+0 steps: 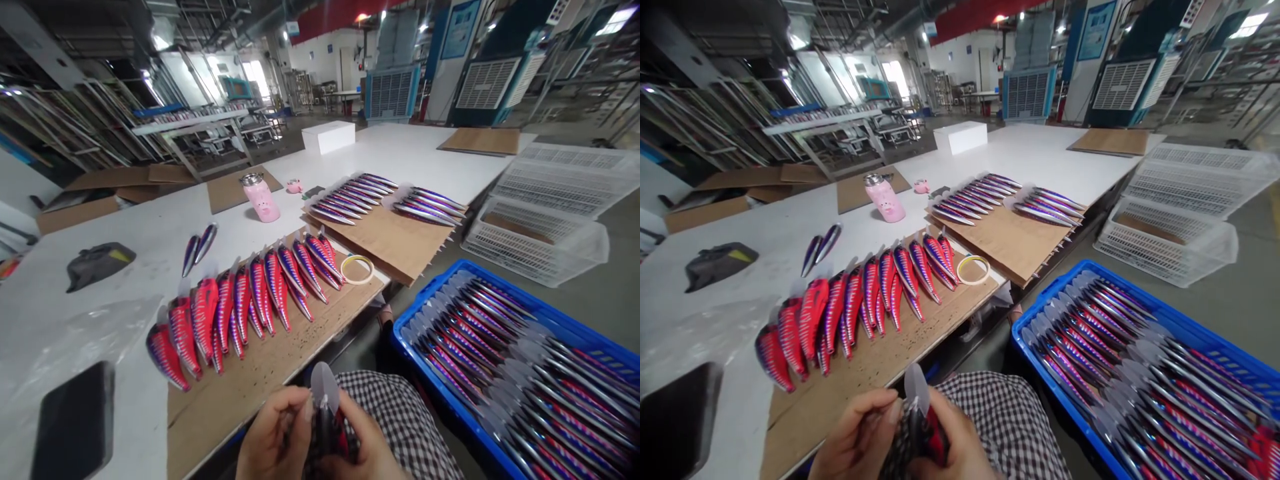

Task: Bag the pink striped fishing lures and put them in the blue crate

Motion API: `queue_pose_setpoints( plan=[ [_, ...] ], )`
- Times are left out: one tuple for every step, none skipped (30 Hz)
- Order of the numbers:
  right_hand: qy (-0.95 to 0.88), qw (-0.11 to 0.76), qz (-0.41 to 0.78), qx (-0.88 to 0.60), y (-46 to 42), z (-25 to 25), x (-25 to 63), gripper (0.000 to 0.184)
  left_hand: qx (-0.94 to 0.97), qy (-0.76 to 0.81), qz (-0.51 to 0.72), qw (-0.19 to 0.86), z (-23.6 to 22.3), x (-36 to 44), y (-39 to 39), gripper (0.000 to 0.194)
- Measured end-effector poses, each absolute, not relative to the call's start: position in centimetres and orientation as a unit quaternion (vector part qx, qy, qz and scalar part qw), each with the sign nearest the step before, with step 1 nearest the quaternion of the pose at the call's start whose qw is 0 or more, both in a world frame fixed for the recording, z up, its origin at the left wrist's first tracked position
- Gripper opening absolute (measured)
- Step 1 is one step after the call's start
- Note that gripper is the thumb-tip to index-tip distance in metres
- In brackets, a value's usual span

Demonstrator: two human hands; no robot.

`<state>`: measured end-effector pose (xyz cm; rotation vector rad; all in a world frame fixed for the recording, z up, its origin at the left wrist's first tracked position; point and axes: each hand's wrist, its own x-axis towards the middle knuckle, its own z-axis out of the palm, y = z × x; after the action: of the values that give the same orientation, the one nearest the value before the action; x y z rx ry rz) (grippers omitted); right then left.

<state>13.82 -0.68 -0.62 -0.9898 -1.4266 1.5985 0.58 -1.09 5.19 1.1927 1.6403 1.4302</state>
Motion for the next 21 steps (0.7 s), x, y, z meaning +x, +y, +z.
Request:
queue_pose_setpoints(
  plan=[
    [-0.567, 0.376, 0.619, -0.392, -0.7, -0.6, 13.8, 0.081, 0.453, 0.624, 0.547, 0.325, 5.1, 0.5, -1.2, 0.019],
    [-0.573, 0.371, 0.613, -0.398, -0.8, -0.6, 13.8, 0.08, 0.454, 0.621, 0.548, 0.328, 4.9, 0.5, -1.3, 0.018],
    [-0.576, 0.365, 0.609, -0.405, -0.8, -0.6, 13.8, 0.08, 0.457, 0.618, 0.545, 0.334, 4.9, 0.5, -1.3, 0.017],
    [-0.577, 0.361, 0.608, -0.409, -0.9, -0.7, 13.7, 0.079, 0.462, 0.617, 0.54, 0.339, 4.8, 0.5, -1.4, 0.016],
    [-0.576, 0.361, 0.607, -0.411, -0.9, -0.7, 13.6, 0.078, 0.465, 0.618, 0.535, 0.34, 4.8, 0.6, -1.5, 0.016],
    [-0.574, 0.366, 0.608, -0.409, -0.9, -0.7, 13.6, 0.078, 0.468, 0.62, 0.53, 0.339, 4.8, 0.7, -1.5, 0.015],
    [-0.572, 0.373, 0.61, -0.403, -0.9, -0.7, 13.5, 0.078, 0.472, 0.623, 0.526, 0.336, 4.8, 0.8, -1.5, 0.015],
    [-0.57, 0.38, 0.612, -0.395, -0.9, -0.6, 13.5, 0.078, 0.478, 0.625, 0.522, 0.331, 4.9, 0.9, -1.5, 0.013],
    [-0.569, 0.389, 0.612, -0.388, -0.9, -0.5, 13.5, 0.079, 0.488, 0.624, 0.518, 0.322, 4.9, 0.9, -1.5, 0.012],
    [-0.568, 0.397, 0.61, -0.384, -0.8, -0.5, 13.5, 0.08, 0.504, 0.62, 0.514, 0.312, 4.9, 0.8, -1.5, 0.011],
    [-0.568, 0.405, 0.607, -0.381, -0.8, -0.4, 13.5, 0.082, 0.526, 0.613, 0.508, 0.299, 4.8, 0.7, -1.4, 0.011],
    [-0.569, 0.412, 0.601, -0.381, -0.8, -0.5, 13.5, 0.084, 0.551, 0.606, 0.499, 0.282, 4.7, 0.4, -1.3, 0.011],
    [-0.57, 0.419, 0.594, -0.382, -0.8, -0.6, 13.4, 0.085, 0.578, 0.6, 0.488, 0.261, 4.6, 0.1, -1.3, 0.012],
    [-0.572, 0.425, 0.588, -0.383, -0.8, -0.8, 13.4, 0.087, 0.606, 0.594, 0.474, 0.236, 4.5, -0.3, -1.2, 0.014],
    [-0.574, 0.43, 0.581, -0.384, -0.8, -1.1, 13.4, 0.088, 0.632, 0.588, 0.458, 0.21, 4.3, -0.7, -1.1, 0.015],
    [-0.578, 0.434, 0.575, -0.384, -0.9, -1.5, 13.3, 0.087, 0.657, 0.583, 0.441, 0.185, 4.2, -1.0, -1.0, 0.017],
    [-0.583, 0.436, 0.567, -0.386, -1.0, -1.8, 13.3, 0.086, 0.679, 0.577, 0.424, 0.162, 4.1, -1.3, -0.9, 0.019],
    [-0.589, 0.436, 0.558, -0.39, -1.0, -2.2, 13.2, 0.085, 0.697, 0.571, 0.409, 0.144, 4.0, -1.5, -0.9, 0.022],
    [-0.596, 0.434, 0.547, -0.397, -1.1, -2.5, 13.2, 0.083, 0.708, 0.569, 0.396, 0.132, 4.0, -1.5, -0.9, 0.023],
    [-0.605, 0.429, 0.535, -0.404, -1.1, -2.7, 13.1, 0.081, 0.711, 0.573, 0.388, 0.127, 3.9, -1.5, -0.8, 0.023],
    [-0.614, 0.424, 0.523, -0.412, -1.1, -2.8, 13.1, 0.079, 0.706, 0.581, 0.384, 0.126, 3.8, -1.4, -0.9, 0.021]
  ],
)
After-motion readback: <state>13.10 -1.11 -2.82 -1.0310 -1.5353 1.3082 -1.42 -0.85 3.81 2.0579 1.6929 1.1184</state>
